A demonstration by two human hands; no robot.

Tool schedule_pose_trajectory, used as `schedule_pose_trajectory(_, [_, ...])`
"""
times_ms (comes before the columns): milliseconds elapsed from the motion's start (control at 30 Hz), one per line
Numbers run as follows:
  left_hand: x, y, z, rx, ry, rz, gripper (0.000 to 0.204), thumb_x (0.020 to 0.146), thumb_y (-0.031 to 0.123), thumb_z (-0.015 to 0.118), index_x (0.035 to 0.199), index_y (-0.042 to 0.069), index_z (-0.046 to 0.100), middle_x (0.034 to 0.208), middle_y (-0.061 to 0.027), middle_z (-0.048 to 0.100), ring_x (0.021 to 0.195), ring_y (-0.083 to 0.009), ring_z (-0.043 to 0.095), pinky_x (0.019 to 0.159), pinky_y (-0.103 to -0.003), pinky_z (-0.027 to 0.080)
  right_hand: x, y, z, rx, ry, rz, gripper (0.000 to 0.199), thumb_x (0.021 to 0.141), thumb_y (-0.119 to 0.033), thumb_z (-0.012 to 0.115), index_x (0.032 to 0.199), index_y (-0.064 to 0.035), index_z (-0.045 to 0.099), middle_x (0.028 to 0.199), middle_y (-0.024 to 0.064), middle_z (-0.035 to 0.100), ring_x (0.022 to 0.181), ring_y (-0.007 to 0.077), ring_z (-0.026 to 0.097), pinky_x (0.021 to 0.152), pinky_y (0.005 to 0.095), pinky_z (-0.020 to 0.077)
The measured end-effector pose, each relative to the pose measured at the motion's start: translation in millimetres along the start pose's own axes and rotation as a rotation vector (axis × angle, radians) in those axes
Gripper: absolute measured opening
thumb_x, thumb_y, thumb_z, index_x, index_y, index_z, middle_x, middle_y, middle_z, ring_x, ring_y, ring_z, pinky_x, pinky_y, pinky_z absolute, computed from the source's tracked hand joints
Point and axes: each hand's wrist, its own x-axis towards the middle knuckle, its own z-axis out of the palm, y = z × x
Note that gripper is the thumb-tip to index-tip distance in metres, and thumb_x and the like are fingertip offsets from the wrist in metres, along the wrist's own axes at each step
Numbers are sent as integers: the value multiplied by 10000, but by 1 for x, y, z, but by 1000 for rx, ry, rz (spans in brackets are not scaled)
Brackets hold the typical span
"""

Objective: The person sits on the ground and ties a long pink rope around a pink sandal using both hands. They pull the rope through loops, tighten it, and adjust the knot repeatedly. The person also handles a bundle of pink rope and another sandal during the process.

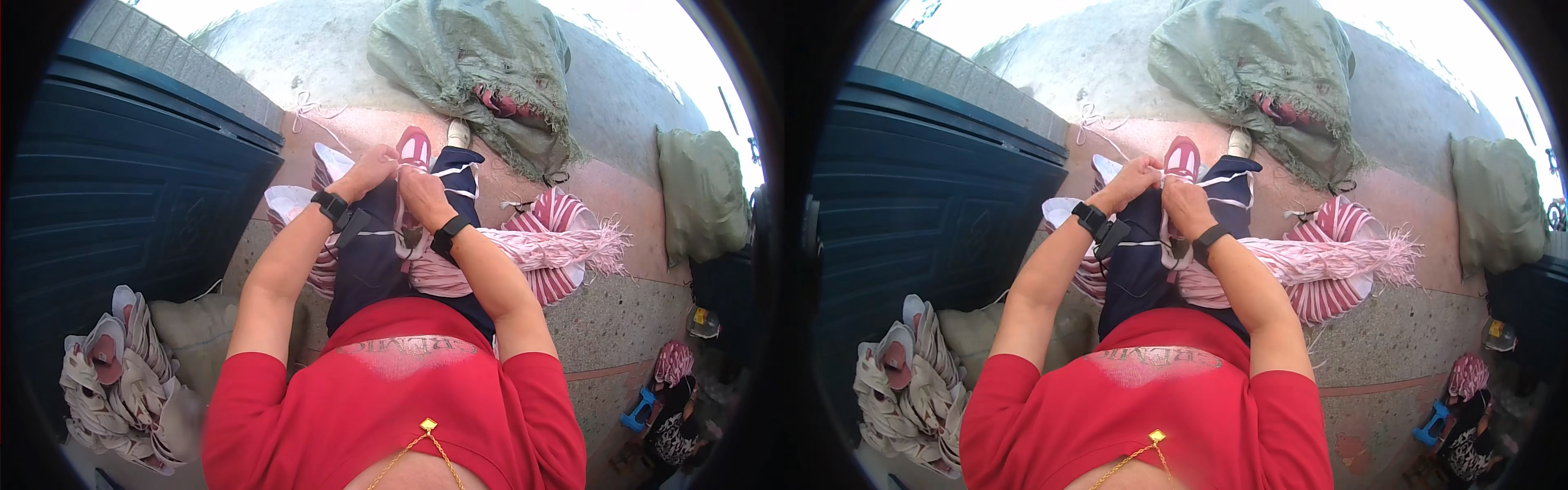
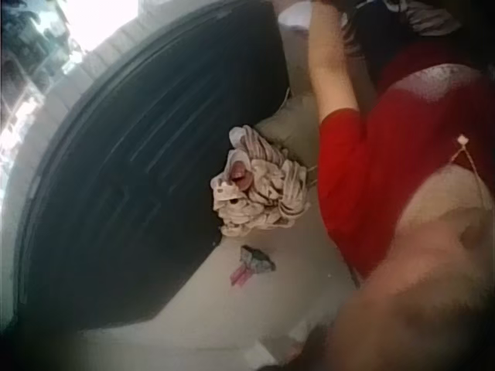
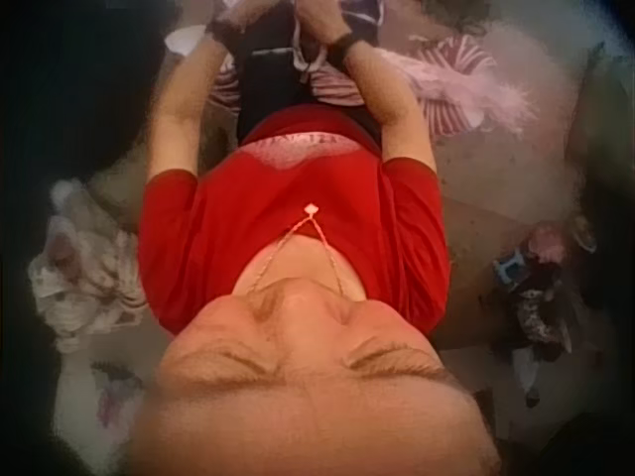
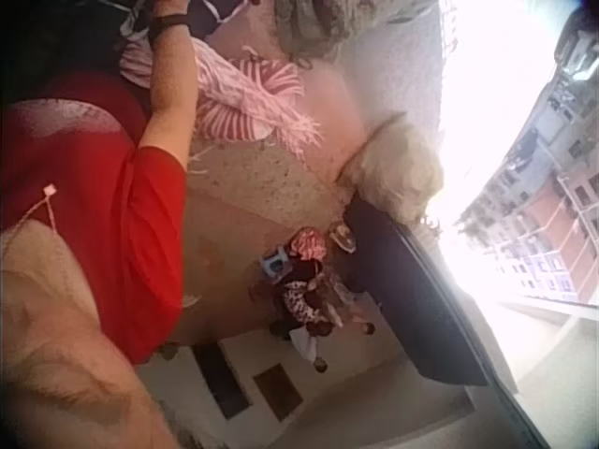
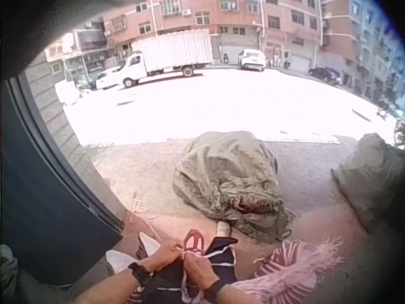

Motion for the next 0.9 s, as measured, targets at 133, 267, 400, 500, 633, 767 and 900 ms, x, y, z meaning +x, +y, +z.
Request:
schedule_pose_trajectory(133, [-4, 3, 0, -61, 51, -31, 258, 834, 110, 558, 1073, 19, 528, 769, -26, 574, 692, -87, 528, 590, -207, 416, 2, -1, -10, -33, -36, -50, 106, 802, -118, 540, 795, -17, 572, 698, 112, 614, 632, 247, 656, 515, 338, 518])
schedule_pose_trajectory(267, [-17, 23, -2, -70, 5, -125, 271, 831, 131, 567, 1086, 47, 527, 754, -2, 576, 649, -65, 496, 514, -190, 370, -19, 20, -41, -73, -225, -286, 155, 788, -176, 560, 804, -26, 596, 678, 98, 603, 667, 242, 662, 507, 345, 514])
schedule_pose_trajectory(400, [-13, 28, -2, -63, -9, -135, 296, 830, 150, 582, 1101, 51, 520, 750, 11, 575, 632, -48, 486, 498, -182, 360, -33, 38, -65, 374, -194, 173, 205, 822, -221, 532, 816, -49, 642, 775, 210, 635, 751, 369, 631, 669, 451, 498])
schedule_pose_trajectory(500, [5, -5, 0, 28, 7, 25, 317, 819, 159, 606, 1101, 30, 539, 747, 3, 582, 642, -58, 514, 522, -205, 401, -24, 30, -60, 509, -176, 250, 226, 824, -240, 524, 852, -59, 657, 843, 200, 641, 810, 384, 616, 720, 471, 476])
schedule_pose_trajectory(633, [11, -17, 7, 385, 126, 150, 216, 799, 169, 635, 925, -7, 630, 686, -35, 598, 621, -100, 540, 546, -264, 434, -16, 12, -40, 460, -64, 326, 208, 810, -226, 540, 900, -75, 651, 848, 177, 638, 821, 365, 617, 718, 452, 479])
schedule_pose_trajectory(767, [5, -8, 11, 461, 94, 134, 202, 789, 174, 641, 778, -27, 654, 626, -89, 598, 598, -137, 547, 552, -317, 439, -15, 7, -19, 413, 15, 308, 196, 828, -212, 527, 929, -76, 627, 868, 173, 628, 852, 358, 609, 726, 455, 478])
schedule_pose_trajectory(900, [11, -16, 11, 455, 117, 128, 211, 788, 177, 642, 789, -33, 659, 625, -120, 602, 596, -143, 546, 558, -335, 441, -12, 3, -18, 369, -37, 274, 199, 834, -201, 519, 957, -83, 624, 867, 170, 634, 841, 353, 614, 725, 453, 483])
